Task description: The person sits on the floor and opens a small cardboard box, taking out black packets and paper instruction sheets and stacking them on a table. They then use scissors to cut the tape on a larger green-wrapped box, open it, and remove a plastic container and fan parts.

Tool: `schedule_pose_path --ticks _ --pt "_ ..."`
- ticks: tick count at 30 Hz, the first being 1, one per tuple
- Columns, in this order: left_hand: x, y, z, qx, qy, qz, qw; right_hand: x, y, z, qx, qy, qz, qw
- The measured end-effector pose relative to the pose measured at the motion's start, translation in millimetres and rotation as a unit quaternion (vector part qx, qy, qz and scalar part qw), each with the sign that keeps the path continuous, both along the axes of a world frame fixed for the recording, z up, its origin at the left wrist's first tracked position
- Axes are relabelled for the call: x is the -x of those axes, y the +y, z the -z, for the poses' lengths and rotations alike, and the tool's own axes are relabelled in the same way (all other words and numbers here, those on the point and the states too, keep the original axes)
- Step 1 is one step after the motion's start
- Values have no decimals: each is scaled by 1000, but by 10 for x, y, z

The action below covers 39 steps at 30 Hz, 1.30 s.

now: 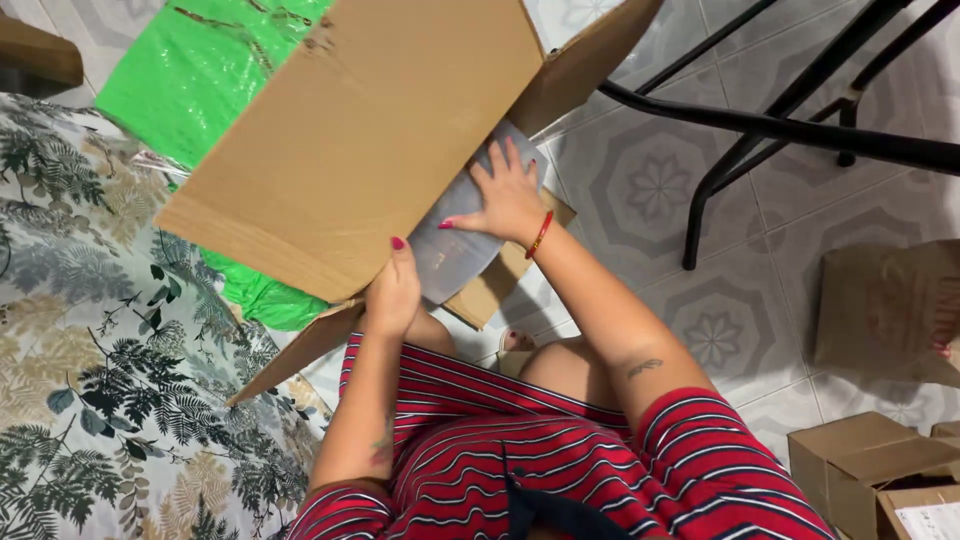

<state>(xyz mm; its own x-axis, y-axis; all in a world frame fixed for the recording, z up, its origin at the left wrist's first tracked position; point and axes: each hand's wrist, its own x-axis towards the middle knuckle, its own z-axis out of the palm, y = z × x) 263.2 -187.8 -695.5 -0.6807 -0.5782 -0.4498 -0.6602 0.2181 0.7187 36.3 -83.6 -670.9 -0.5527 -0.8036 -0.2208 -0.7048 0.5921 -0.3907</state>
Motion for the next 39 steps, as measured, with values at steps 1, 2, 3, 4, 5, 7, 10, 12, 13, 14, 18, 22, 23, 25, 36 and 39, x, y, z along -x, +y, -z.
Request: schedule_pose_path --ticks 1,2,3,4,5,7,10,12,13,14,18,22,23,25,36,39 --pt "35 -62 17 -66 57 -55 995 -1 73 37 -8 -6 1 1000" --pt "87 -107 52 42 83 -32 995 26 146 80 -14 -13 1 1000" --pt "133 -144 97 128 102 -18 986 62 218 129 -20 -21 0 1000" --pt "183 -152 157 160 120 -16 980 126 277 186 29 -47 6 998" --pt "218 -144 226 90 134 -58 985 214 340 245 77 -72 12 994" --pt "250 -78 391 -84 179 -176 964 409 419 379 137 -134 43 980" --pt "200 211 680 -239 256 -379 856 668 443 581 186 -235 105 948" --pt "151 352 862 -291 275 -449 799 752 418 682 218 -294 127 922" --pt "123 384 933 -313 286 -478 769 765 396 693 227 -320 158 906" --pt "100 387 987 -335 288 -486 754 770 375 695 237 -346 189 888" --pt "74 256 1016 -401 296 -487 717 770 347 580 158 -275 160 935" --pt "57 255 879 -395 288 -461 741 840 447 276 106 -193 123 968" --pt "55 324 833 -398 302 -446 743 861 510 219 98 -194 122 968" --pt "19 492 731 -402 328 -416 747 870 663 181 95 -195 101 971" --pt "-47 1747 589 -402 22 -522 752 484 1998 729 145 -204 157 955" --pt "-206 2148 828 -366 4 -478 798 466 2331 696 110 -209 151 960"
